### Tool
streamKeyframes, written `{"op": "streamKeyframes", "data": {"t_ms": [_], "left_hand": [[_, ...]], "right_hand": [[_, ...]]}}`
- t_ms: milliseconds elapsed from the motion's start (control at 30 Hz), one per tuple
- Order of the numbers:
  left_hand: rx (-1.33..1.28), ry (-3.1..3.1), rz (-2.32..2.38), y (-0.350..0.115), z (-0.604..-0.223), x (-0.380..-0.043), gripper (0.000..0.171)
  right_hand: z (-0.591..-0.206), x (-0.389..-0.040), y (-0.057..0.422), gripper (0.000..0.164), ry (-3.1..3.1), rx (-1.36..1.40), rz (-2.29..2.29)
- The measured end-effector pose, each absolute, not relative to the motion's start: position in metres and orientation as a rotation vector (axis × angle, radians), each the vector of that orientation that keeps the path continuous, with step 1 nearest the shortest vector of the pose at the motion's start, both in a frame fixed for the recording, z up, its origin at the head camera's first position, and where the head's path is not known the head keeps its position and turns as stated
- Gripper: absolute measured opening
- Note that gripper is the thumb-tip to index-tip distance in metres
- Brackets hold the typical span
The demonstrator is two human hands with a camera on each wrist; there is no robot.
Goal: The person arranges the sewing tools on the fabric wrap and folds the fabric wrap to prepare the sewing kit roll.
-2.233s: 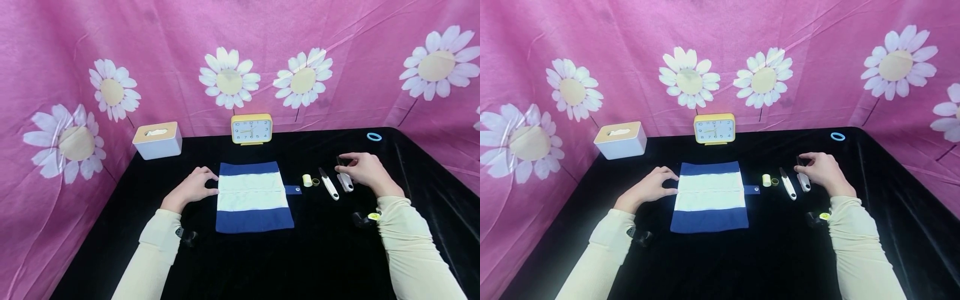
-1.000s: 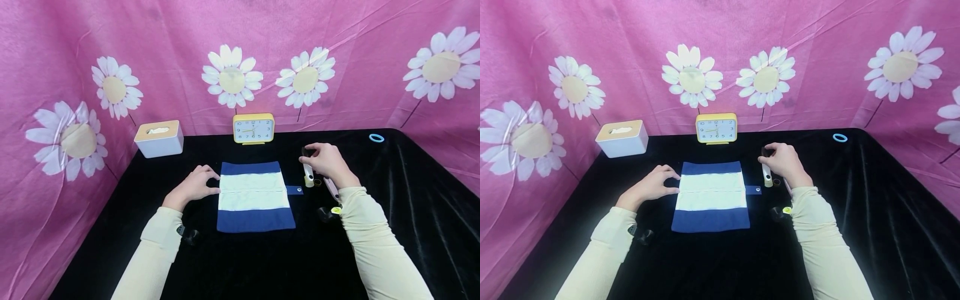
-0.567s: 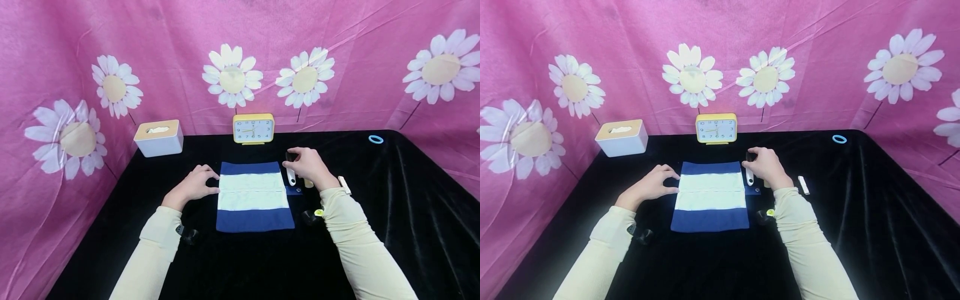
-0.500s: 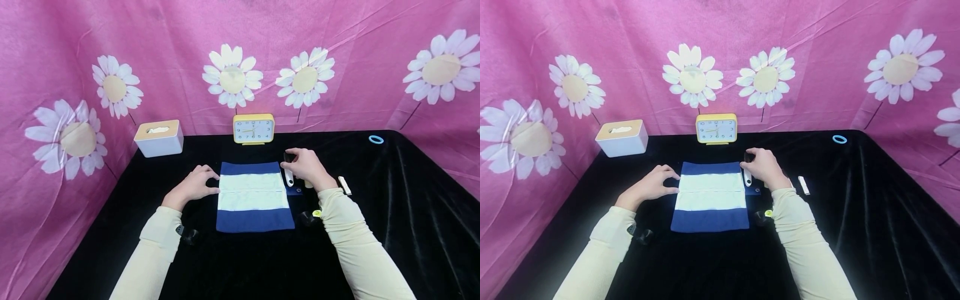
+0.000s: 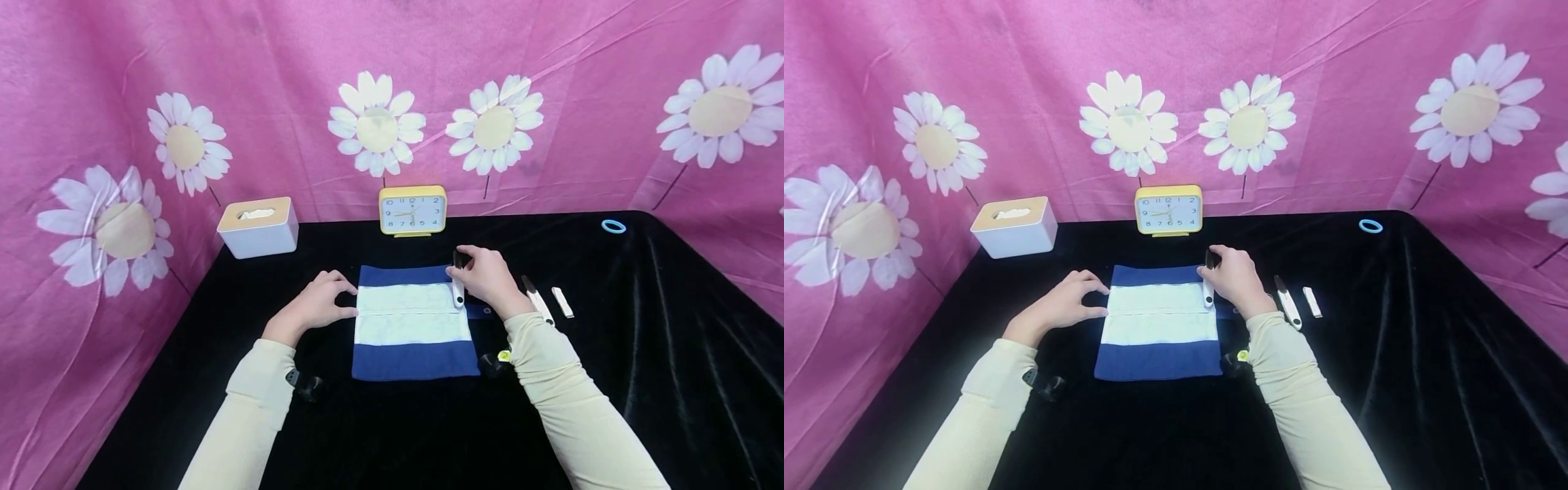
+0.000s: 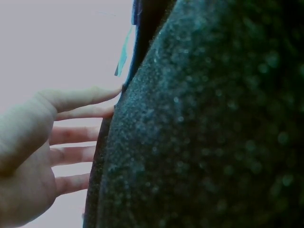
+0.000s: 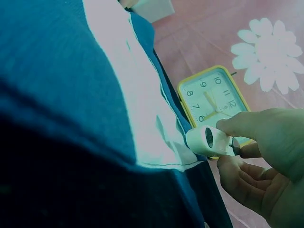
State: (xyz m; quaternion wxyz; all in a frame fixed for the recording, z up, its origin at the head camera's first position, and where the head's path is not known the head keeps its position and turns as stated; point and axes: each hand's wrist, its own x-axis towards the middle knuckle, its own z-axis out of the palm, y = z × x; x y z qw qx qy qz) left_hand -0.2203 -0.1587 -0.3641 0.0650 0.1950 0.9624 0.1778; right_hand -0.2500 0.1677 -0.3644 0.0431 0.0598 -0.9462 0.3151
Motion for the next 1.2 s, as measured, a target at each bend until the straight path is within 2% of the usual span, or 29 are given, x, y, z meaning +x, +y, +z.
{"op": "streamKeyframes", "data": {"t_ms": [800,1200], "left_hand": [[0.599,2.903,0.528,-0.157,-0.361,-0.221,0.040],[0.593,2.908,0.536,-0.160,-0.364,-0.220,0.040]], "right_hand": [[-0.375,-0.252,0.170,0.058,-2.918,0.121,1.006],[-0.379,-0.252,0.170,0.064,-2.948,0.135,1.070]]}}
